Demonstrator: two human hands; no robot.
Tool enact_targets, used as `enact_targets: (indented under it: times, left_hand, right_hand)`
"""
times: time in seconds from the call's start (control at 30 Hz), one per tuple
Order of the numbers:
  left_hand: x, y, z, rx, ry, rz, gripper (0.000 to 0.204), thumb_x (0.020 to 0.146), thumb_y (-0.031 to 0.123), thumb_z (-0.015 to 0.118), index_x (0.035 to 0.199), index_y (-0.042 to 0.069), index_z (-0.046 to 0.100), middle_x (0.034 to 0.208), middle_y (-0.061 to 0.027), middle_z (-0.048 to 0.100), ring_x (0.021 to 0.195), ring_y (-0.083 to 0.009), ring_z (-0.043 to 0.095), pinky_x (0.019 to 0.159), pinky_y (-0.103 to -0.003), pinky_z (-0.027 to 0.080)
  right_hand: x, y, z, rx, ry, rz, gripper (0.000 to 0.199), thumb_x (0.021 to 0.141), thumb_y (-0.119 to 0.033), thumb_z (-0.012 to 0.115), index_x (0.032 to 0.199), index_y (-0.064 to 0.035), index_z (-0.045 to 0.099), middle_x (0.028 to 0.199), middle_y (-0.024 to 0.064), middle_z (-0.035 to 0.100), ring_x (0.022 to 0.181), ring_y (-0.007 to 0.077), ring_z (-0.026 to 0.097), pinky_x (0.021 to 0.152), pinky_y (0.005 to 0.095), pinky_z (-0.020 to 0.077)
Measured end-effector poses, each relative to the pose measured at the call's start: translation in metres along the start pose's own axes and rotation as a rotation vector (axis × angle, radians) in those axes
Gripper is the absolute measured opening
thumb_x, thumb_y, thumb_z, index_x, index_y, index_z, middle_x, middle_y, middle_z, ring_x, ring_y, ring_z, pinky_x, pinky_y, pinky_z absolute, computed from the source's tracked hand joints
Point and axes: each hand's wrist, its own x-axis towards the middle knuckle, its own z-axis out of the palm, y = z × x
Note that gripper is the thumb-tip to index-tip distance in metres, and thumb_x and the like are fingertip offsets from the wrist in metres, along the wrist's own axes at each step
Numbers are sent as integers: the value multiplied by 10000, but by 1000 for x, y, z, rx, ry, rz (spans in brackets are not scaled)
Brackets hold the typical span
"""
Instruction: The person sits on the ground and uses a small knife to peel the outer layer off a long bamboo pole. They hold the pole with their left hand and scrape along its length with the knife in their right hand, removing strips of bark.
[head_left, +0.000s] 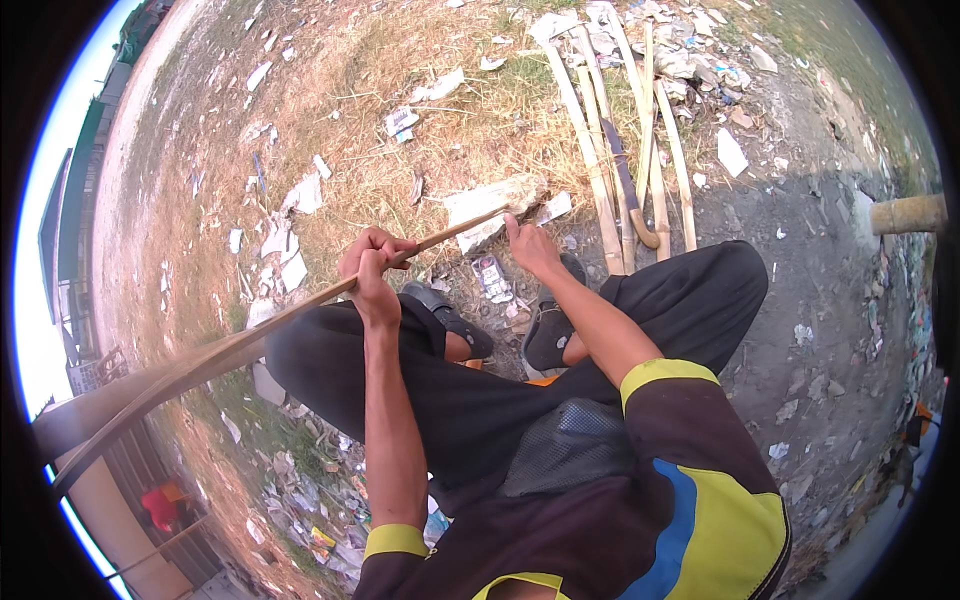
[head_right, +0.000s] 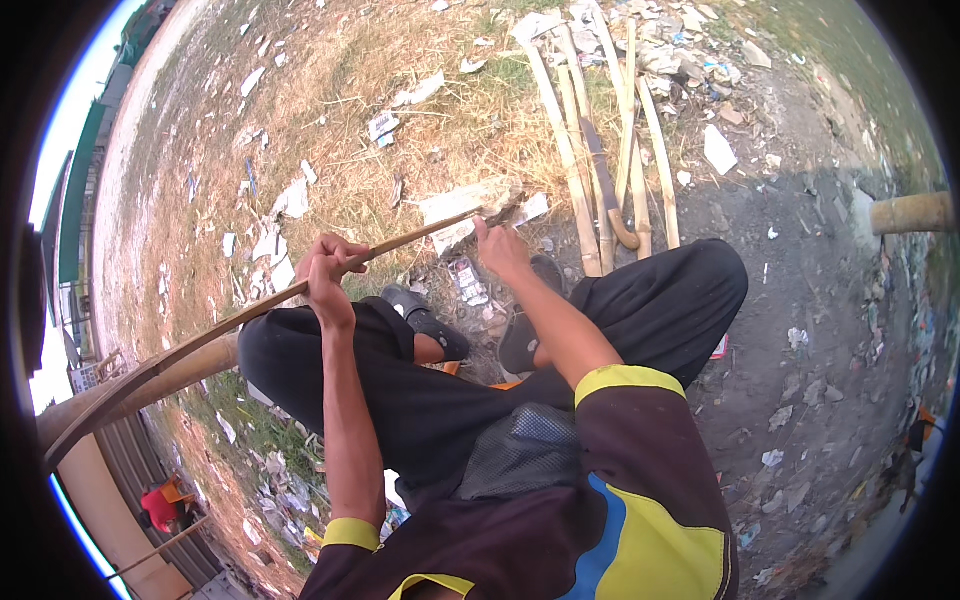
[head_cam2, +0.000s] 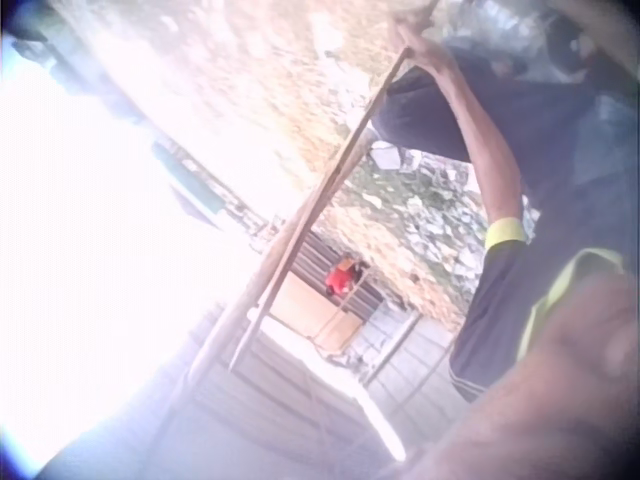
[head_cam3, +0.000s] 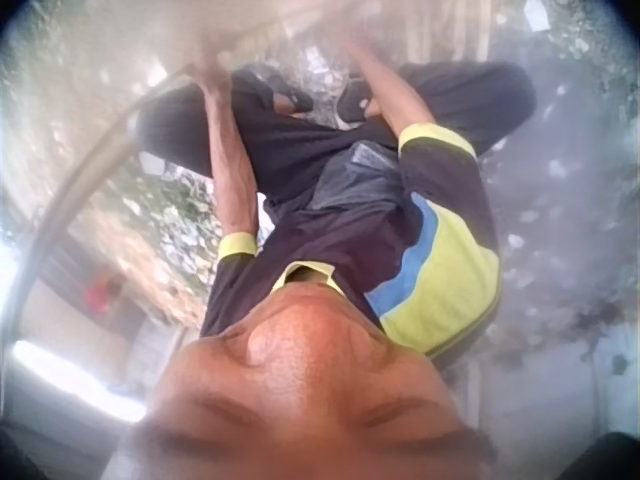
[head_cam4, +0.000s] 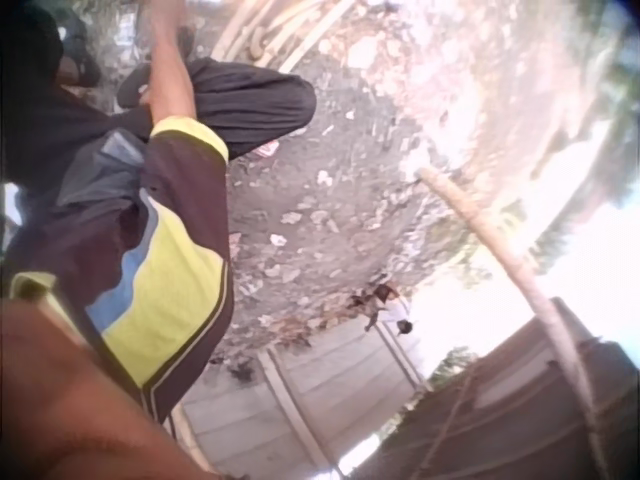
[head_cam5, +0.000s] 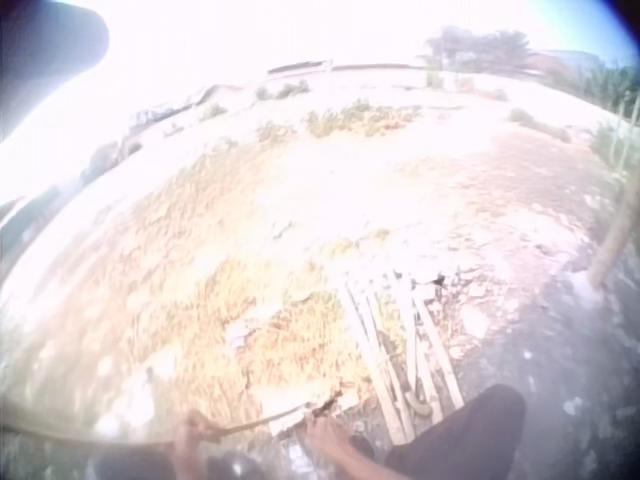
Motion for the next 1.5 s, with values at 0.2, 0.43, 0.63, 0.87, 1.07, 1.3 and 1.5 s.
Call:
enact_targets:
  times: [0.2, 0.43, 0.63, 0.87, 1.07, 1.3, 1.5]
  left_hand:
    - [-1, 2, 2, -10, 4, -7, 220, 778, 126, 355, 633, 7, 469, 614, -77, 508, 682, -227, 660, 551, -308, 504]
    - [3, 2, -4, 56, -66, 10, 207, 773, 136, 361, 660, 6, 474, 675, -114, 535, 723, -268, 660, 578, -331, 521]
    - [1, -1, -10, -22, 10, -41, 217, 788, 123, 348, 664, 0, 477, 699, -116, 535, 738, -277, 663, 578, -341, 540]
    - [-5, 0, -9, -53, 26, -20, 223, 784, 108, 359, 642, -1, 492, 676, -137, 617, 682, -211, 659, 573, -302, 517]
    - [-10, 6, -3, 161, -153, 16, 203, 749, 146, 370, 652, 13, 489, 738, -193, 658, 716, -220, 638, 629, -327, 509]
    - [-7, 8, -5, 85, -130, 9, 220, 775, 139, 349, 646, 18, 480, 673, -113, 563, 741, -249, 661, 599, -336, 520]
    - [0, -2, -17, 17, -107, -24, 224, 790, 150, 347, 676, 18, 487, 708, -153, 606, 745, -266, 670, 597, -334, 533]
  right_hand:
    - [20, 12, 5, -36, 61, 81, 822, 971, -582, 189, 942, 76, 680, 993, 327, 637, 984, 456, 620, 866, 515, 494]
    - [24, 19, 12, -45, 97, 79, 786, 976, -568, 220, 904, 51, 699, 978, 327, 639, 959, 455, 628, 855, 514, 498]
    - [31, 17, 1, -130, 42, 144, 718, 986, -539, 233, 1080, 29, 663, 1085, 264, 644, 1083, 387, 606, 906, 489, 480]
    - [-51, -79, -75, 302, -347, 82, 853, 981, -557, 170, 919, 150, 643, 934, 373, 616, 996, 493, 587, 925, 514, 438]
    - [-91, -66, -45, 105, -26, -206, 858, 983, -556, 192, 700, 109, 653, 748, 380, 595, 852, 516, 608, 832, 529, 475]
    - [-82, -66, -44, -7, 34, -179, 809, 979, -554, 233, 757, 84, 677, 794, 331, 638, 827, 484, 636, 767, 536, 507]
    - [-79, -75, -37, -22, 31, -191, 805, 975, -566, 221, 807, 67, 689, 830, 315, 652, 852, 463, 646, 773, 530, 511]
